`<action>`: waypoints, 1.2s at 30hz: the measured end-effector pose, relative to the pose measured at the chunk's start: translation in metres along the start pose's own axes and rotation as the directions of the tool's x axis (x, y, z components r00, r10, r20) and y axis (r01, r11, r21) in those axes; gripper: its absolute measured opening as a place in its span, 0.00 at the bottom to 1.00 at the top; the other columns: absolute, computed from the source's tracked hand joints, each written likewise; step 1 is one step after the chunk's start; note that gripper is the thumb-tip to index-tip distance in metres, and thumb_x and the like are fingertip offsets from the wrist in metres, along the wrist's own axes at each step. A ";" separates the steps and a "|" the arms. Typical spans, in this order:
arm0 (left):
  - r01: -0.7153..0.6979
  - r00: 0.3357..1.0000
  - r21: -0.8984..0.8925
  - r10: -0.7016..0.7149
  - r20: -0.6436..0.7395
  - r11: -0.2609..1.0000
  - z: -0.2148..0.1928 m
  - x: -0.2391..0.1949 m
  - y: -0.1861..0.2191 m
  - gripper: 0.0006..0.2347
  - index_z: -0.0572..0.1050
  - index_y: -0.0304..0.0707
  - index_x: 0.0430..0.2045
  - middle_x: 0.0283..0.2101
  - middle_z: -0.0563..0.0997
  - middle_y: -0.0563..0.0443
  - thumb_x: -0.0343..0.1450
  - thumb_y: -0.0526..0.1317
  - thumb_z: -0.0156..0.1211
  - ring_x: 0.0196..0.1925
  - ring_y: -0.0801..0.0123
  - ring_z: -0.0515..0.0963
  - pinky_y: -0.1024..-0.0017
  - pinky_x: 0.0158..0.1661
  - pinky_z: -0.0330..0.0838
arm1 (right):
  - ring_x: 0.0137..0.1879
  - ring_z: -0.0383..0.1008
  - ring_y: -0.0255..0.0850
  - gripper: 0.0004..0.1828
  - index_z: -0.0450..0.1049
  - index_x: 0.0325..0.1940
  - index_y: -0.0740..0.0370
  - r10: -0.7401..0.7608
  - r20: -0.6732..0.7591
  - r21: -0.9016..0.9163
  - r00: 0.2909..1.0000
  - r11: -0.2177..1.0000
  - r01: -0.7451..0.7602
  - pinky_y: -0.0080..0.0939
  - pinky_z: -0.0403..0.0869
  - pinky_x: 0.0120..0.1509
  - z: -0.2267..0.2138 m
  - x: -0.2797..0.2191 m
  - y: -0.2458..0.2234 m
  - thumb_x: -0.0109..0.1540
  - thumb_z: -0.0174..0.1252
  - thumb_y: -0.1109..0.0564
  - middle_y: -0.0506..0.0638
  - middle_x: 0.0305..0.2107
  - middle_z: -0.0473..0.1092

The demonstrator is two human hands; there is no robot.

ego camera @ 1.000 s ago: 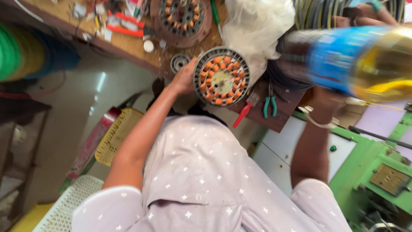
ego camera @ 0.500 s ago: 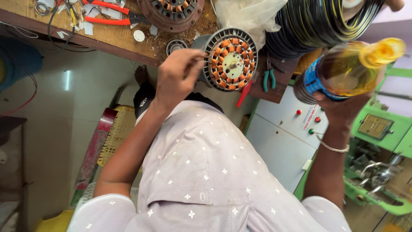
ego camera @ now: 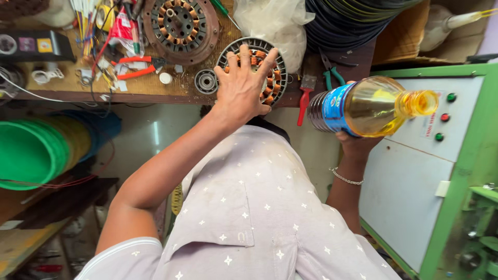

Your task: The person pours a yellow liquid from a plastic bottle onto the copper windings of a motor stator, rotating the stator to coat all sides. They then place the stator into a metal housing and continue pouring the liquid into the assembly.

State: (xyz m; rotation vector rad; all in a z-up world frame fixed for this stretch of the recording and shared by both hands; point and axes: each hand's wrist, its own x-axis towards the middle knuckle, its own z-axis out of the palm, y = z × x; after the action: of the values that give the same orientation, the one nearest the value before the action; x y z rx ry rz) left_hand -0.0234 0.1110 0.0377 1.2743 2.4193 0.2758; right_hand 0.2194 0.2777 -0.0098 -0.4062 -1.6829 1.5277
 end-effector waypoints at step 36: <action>-0.529 0.836 0.114 0.539 -0.097 0.841 -0.029 0.059 -0.045 0.14 0.73 0.44 0.52 0.47 0.81 0.61 0.73 0.39 0.66 0.56 0.61 0.70 0.60 0.55 0.62 | 0.72 0.64 0.40 0.65 0.49 0.79 0.62 0.129 -0.336 -0.125 0.933 0.976 -0.180 0.45 0.67 0.81 -0.033 -0.106 0.031 0.52 0.79 0.34 0.50 0.68 0.61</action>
State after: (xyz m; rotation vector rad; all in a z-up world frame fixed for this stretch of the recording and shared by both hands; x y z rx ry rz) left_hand -0.0997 0.1343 0.0333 2.0202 2.1326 0.4214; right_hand 0.3010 0.2318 -0.0776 -0.8455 -1.5367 1.3547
